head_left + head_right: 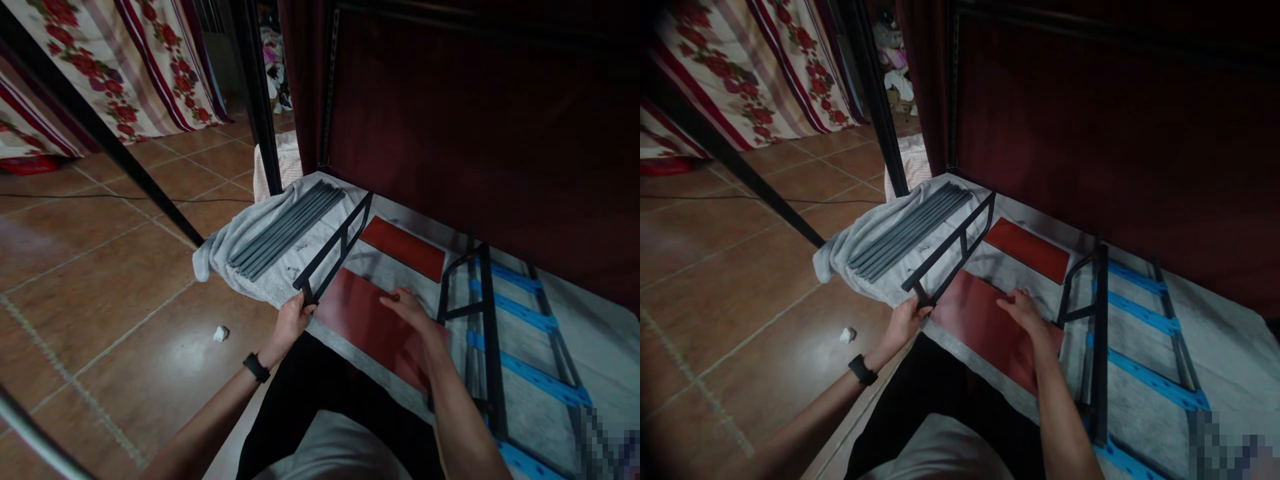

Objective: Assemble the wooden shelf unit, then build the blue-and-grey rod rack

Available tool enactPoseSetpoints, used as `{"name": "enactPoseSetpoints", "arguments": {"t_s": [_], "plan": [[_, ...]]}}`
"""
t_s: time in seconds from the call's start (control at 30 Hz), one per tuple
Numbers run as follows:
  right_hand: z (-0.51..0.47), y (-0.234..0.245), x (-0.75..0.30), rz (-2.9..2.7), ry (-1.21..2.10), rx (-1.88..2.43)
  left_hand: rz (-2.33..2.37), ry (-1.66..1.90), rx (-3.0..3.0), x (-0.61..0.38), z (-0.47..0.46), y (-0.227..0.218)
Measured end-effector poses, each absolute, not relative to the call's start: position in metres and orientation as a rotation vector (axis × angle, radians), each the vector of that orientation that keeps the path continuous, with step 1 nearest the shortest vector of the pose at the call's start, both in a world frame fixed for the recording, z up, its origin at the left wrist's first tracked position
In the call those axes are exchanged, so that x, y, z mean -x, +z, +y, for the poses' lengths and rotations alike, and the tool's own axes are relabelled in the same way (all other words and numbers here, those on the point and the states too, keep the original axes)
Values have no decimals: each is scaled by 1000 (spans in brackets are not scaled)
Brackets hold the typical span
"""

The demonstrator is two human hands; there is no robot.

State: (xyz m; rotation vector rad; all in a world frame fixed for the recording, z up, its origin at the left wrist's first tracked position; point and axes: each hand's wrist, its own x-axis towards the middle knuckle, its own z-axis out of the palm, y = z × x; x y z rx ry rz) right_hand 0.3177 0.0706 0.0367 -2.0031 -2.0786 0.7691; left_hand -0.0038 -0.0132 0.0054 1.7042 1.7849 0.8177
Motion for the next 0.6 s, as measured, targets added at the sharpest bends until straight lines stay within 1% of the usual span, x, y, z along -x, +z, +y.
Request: {"name": "enactPoseSetpoints", "arguments": {"t_s": [0.13,0.3,0.6], "plan": [[48,61,-317,-1990,794,1928,1693,876,-1664,8,-13,10],[21,88,-314,-1980,675,1951,1704,902,-1619,11,-12,8],[8,90,-325,-1976,619,1956,1660,997,-1568,9,-17,6]]}}
